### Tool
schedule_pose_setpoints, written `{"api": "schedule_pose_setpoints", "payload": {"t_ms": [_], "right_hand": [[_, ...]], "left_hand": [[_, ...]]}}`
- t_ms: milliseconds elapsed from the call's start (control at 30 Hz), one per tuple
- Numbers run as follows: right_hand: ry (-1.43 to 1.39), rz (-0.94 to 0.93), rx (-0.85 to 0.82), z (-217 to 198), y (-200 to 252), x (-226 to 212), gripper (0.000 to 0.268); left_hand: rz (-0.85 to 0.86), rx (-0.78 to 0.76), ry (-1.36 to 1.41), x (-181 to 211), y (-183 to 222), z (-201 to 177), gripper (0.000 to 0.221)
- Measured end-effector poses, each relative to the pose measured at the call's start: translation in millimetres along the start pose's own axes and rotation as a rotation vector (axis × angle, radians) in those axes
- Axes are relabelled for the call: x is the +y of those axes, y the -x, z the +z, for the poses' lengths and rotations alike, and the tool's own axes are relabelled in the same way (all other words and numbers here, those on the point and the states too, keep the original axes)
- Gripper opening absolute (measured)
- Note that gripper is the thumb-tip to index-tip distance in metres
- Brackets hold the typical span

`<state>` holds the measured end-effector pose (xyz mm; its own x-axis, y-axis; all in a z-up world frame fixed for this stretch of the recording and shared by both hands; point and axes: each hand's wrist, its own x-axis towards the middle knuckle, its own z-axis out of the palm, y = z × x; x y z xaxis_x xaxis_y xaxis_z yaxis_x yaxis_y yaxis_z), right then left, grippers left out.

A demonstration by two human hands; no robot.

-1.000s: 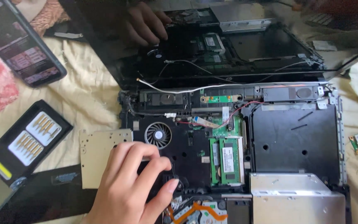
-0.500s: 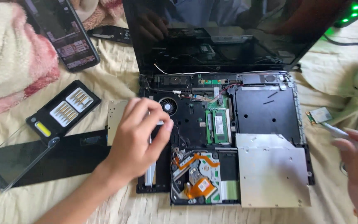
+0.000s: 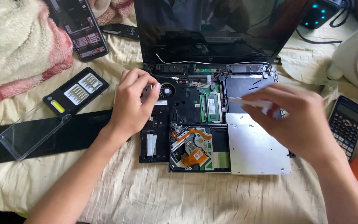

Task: Disassembling internal components of a laptop, including removing the optical drive and disconnecting internal cables.

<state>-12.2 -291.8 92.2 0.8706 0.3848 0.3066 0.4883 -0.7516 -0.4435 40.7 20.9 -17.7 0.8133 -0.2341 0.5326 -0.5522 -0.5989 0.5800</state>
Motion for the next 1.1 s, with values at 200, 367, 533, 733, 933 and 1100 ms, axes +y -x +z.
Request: {"api": "schedule_pose_setpoints", "payload": {"t_ms": [200,367,533,733,933,1100], "right_hand": [[0.142,0.252,-0.414,1,-68,-16,0.014],[0.149,0.23,-0.493,12,-85,-13,0.013],[0.105,0.174,-0.537,21,-88,7,0.017],[0.064,0.196,-0.554,16,-91,10,0.018],[-0.158,-0.125,-0.151,22,-88,10,0.012],[-0.23,-0.08,-0.058,52,-92,26,0.018]], "left_hand": [[0.04,0.04,0.035,1,-3,-6,0.026],[0.097,0.067,0.029,14,-3,-5,0.026],[0.098,0.011,0.062,26,-1,-5,0.02],[0.103,-0.114,0.147,21,1,-3,0.027],[0.09,-0.104,0.188,23,1,-3,0.033],[0.109,-0.087,0.191,23,1,-3,0.031]]}}
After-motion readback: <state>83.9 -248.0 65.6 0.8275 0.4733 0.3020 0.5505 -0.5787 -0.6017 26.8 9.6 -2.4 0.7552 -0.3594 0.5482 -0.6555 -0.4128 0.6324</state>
